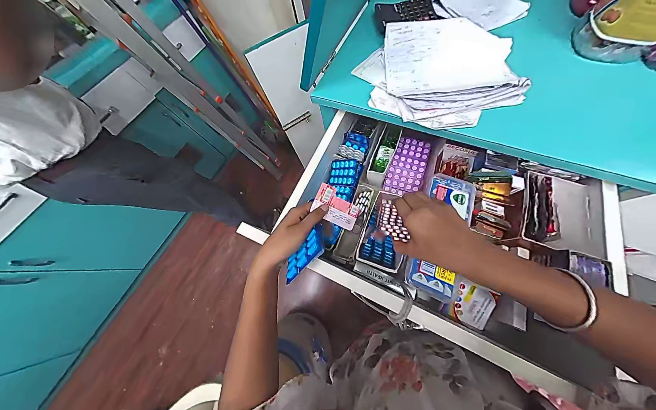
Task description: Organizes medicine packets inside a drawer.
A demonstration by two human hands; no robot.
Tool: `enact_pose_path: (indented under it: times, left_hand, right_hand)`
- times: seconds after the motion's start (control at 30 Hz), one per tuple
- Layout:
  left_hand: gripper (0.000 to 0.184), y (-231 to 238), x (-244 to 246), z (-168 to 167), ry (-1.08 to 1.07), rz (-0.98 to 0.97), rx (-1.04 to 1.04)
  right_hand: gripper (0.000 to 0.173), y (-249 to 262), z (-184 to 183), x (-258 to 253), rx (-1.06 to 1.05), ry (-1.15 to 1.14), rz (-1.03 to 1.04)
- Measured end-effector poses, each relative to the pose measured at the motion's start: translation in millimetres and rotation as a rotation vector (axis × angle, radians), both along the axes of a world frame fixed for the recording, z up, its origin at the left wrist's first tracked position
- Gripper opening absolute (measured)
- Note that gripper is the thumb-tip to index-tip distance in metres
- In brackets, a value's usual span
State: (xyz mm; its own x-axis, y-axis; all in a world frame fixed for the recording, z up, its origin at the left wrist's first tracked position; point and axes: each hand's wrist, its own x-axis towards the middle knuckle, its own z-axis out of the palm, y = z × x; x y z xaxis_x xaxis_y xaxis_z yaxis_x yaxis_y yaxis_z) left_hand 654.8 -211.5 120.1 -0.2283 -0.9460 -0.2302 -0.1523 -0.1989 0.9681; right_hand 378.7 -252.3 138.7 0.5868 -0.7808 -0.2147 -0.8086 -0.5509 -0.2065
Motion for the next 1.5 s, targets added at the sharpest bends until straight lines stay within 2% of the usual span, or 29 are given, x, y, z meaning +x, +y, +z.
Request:
enact_pose_path:
  times: [0.1,0.27,0.37,0.47,0.53,0.57,0.67,0.73,0.8,0.83,0.9,0.97,1.07,1.17,1.33,1.43,1.5]
  left_hand:
    - [0.031,-3.1,-1.0,-0.3,0.016,-0.016,0.002]
    - [0.031,-6.1,-6.4,-0.9,0.014,-0.044,0.017]
    - [0.03,-6.9,-12.1,-1.4,0.0,-0.069,-0.004]
    - [0.03,-8.4,-21.0,-1.7,-0.023,-0.096,-0.026]
    - [0.031,-10.9,-28.9,-2.1,-0.026,-0.12,-0.03]
    - [0.031,-12.5,-33.5,-1.5,-0.023,-0.139,-0.03]
    - [0.033,-19.9,-46.9,-1.6,0.016,-0.208,-0.025]
    - [0.034,-26.4,-55.4,-3.7,-0.01,-0.254,-0.057]
    - [0.036,-31.6,-64.2,-6.0,-0.092,-0.304,-0.082]
    - [0.037,-33.7,-69.5,-7.3,-0.139,-0.334,-0.095]
    - [0.042,-36.9,-80.1,-9.9,-0.212,-0.396,-0.107]
    - [0.046,-38.0,-88.3,-13.0,-0.279,-0.426,-0.124]
    - [0.046,-39.7,-92.2,-19.7,-0.422,-0.453,-0.185]
    - [0.041,-40.0,-100.1,-15.0,-0.654,-0.46,-0.18]
    - [0.024,-17.3,-118.0,-37.0,-0.897,-0.499,-0.61]
    - [0.03,-6.7,-129.9,-44.7,-0.979,-0.466,-0.805]
    - [0.034,-10.9,-130.6,-43.7,-1.016,-0.509,-0.817]
  right_hand:
    - [0.065,4.5,-4.0,-1.0,0.002,0.004,0.033]
    - [0.068,-27.2,-23.3,7.2,0.099,0.121,-0.017]
    - [0.055,-32.5,-43.4,12.2,-0.004,0.076,-0.014]
    - [0.042,-33.1,-44.0,6.5,0.018,-0.138,-0.023]
    - [0.033,-32.6,-32.5,-0.6,0.218,-0.461,-0.096]
    - [0.032,-30.9,-22.6,-2.7,0.395,-0.615,-0.169]
    - [0.045,-30.6,-2.5,-13.0,0.983,-0.907,-0.34]
    - [0.058,-32.5,-5.4,-24.8,1.222,-1.035,-0.334]
    - [0.068,-33.4,-8.8,-38.7,1.364,-1.074,-0.291]
    - [0.061,-32.3,-7.8,-45.4,1.356,-1.064,-0.295]
    - [0.028,-25.4,-3.1,-56.9,1.158,-1.016,-0.372]
    - [0.016,-15.4,-1.7,-72.2,0.941,-0.985,-0.427]
    - [0.018,4.3,1.5,-109.5,0.715,-1.025,-0.52]
    - [0.022,26.0,-2.8,-145.7,0.575,-1.087,-0.668]
    - [0.022,77.3,-17.2,-176.2,0.308,-1.138,-0.82]
    - [0.023,118.0,-23.1,-180.2,-0.015,-1.055,-0.887]
    - [0.025,148.3,-31.1,-178.6,-0.221,-0.95,-0.928]
